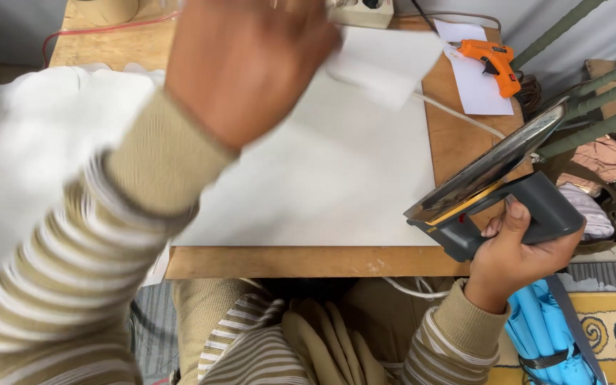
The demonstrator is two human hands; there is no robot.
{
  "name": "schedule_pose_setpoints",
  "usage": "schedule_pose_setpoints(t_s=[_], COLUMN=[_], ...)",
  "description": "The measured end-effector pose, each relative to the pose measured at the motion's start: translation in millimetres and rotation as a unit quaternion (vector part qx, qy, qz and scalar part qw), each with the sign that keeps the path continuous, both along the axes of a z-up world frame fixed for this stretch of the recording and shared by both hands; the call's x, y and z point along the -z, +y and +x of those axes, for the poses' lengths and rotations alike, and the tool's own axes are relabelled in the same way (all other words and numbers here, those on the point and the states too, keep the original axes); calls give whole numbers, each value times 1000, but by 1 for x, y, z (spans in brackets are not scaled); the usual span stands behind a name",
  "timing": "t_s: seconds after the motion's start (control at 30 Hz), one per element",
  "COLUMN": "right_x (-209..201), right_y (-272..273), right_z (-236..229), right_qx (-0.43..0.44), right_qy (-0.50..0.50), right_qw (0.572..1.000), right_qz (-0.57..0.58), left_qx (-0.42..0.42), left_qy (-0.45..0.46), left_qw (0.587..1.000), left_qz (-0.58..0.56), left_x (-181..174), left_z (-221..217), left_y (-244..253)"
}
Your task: Ironing individual white fabric pieces on a workbench to flatten them.
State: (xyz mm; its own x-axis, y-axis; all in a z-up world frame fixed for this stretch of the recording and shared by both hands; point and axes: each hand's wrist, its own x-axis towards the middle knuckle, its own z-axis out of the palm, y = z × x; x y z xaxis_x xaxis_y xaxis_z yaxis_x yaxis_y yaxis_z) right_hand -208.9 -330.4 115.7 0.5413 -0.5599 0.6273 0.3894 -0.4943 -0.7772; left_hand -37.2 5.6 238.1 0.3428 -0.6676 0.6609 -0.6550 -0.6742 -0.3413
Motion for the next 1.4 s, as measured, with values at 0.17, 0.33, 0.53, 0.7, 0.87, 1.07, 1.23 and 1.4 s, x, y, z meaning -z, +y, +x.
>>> schedule_pose_setpoints(t_s=[0.17,0.33,0.53,0.7,0.87,1.07,1.23,1.4], right_x=[-8,-11,-26,-44,-65,-77,-71,-68], right_y=[4,5,7,13,90,164,177,179], right_z=[2,5,24,58,109,142,148,150], right_qx=[-22,-39,-82,-21,-138,-257,-265,-254], right_qy=[12,27,70,171,240,331,375,377], right_qw=[997,994,987,912,802,726,651,644], right_qz=[-71,-100,-123,-372,-530,-546,-604,-615], left_qx=[1,-12,9,87,25,-232,-246,-264], left_qy=[70,170,220,212,254,399,430,428], left_qw=[997,984,967,959,938,862,853,854], left_qz=[-29,-57,-130,-169,-235,-210,-164,-131], left_x=[87,163,189,188,190,189,193,198], left_z=[-94,-138,-167,-178,-178,-159,-159,-158], left_y=[19,25,34,27,29,20,20,16])
